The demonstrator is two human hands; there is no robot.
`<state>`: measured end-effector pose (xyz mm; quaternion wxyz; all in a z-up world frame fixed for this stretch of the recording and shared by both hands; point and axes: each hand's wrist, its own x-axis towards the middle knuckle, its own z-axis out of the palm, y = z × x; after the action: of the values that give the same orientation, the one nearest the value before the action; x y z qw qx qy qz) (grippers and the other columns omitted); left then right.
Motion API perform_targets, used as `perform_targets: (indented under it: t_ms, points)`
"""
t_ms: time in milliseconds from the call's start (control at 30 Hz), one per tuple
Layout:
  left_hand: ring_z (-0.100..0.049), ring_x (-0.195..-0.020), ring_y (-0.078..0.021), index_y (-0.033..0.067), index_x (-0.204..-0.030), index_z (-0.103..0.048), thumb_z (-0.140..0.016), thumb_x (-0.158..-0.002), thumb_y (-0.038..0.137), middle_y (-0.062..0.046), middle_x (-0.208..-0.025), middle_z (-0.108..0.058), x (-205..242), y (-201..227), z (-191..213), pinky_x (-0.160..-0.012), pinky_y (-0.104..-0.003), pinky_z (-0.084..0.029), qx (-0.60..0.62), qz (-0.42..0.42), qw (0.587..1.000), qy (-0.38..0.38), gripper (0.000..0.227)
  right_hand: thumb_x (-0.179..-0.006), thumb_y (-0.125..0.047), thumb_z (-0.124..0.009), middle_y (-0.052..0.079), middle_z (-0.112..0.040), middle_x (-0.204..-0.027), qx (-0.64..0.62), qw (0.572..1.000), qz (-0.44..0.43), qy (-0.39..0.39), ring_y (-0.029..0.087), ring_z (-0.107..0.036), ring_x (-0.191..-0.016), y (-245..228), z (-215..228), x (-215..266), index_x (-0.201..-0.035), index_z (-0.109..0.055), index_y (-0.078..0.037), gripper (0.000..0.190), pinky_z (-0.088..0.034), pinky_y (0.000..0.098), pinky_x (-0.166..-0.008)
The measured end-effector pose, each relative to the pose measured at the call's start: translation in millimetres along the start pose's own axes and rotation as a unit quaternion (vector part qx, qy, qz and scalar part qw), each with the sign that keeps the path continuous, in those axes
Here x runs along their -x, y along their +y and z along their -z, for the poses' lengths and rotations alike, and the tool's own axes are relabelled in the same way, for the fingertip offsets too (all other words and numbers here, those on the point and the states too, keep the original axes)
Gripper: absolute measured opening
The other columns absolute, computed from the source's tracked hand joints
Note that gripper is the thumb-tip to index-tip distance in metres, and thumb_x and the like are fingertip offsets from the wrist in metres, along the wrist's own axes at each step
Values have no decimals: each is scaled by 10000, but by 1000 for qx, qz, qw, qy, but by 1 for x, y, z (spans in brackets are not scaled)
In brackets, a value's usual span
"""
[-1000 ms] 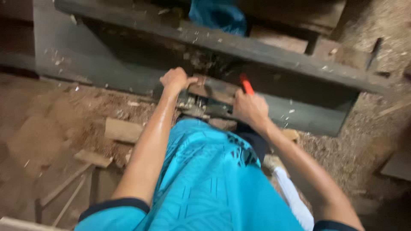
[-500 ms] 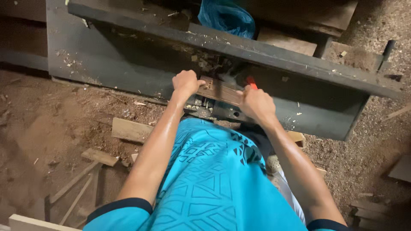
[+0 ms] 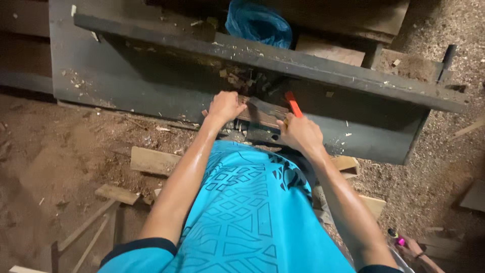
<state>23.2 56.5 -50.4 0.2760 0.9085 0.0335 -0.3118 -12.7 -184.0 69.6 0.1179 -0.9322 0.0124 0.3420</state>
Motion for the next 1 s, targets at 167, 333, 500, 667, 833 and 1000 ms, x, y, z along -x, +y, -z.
perform_targets:
  t_ms: [167,333,500,667,833,1000]
  points:
    - [-701,-952,-455,-15,-955,-721,-796,-810,408,-279,-946,-720,-7,-9,-15,-838,-509,-570,-13,-37,999,28,454,-984,-488,-567,258,-711,-882,9,1000,12,9,491,-690,-869,1,-8,2,-1002,-690,-75,431,-549,585,-765]
    - [-703,-939,-455,-25,-968,-700,-792,-820,378,-264,-937,-719,-4,-6,-15,-813,-533,-567,-12,-46,998,33,439,-979,-479,-564,255,-708,-846,1,999,26,26,495,-691,-821,6,-14,0,-1001,-681,-83,413,-549,593,-730]
    - [-695,-873,-441,16,-956,-663,-831,-780,378,-199,-904,-710,10,-5,-6,-733,-529,-552,-7,-83,994,70,436,-985,-485,-554,262,-707,-816,16,999,31,26,492,-692,-812,8,-23,0,-1043,-670,-87,418,-551,589,-733]
    - [-699,-788,-376,142,-875,-743,-799,-824,312,-84,-926,-678,29,-12,-3,-660,-490,-527,-7,-193,963,186,186,-986,-483,-559,268,-710,-815,28,998,52,38,486,-695,-808,6,-28,-1,-1048,-672,-84,419,-554,584,-723]
    - [-707,-774,-331,135,-904,-778,-775,-889,294,-37,-946,-689,35,-21,-17,-672,-452,-548,47,-195,956,212,160,-978,-472,-565,249,-718,-812,29,998,44,28,469,-704,-804,9,-28,2,-1030,-673,-82,408,-555,578,-722]
    - [-706,-779,-324,98,-943,-779,-753,-923,251,-59,-955,-680,30,-28,-23,-683,-437,-555,86,-203,955,198,157,-974,-479,-585,255,-707,-789,42,997,54,44,469,-699,-785,10,-28,1,-1006,-671,-59,430,-559,567,-701]
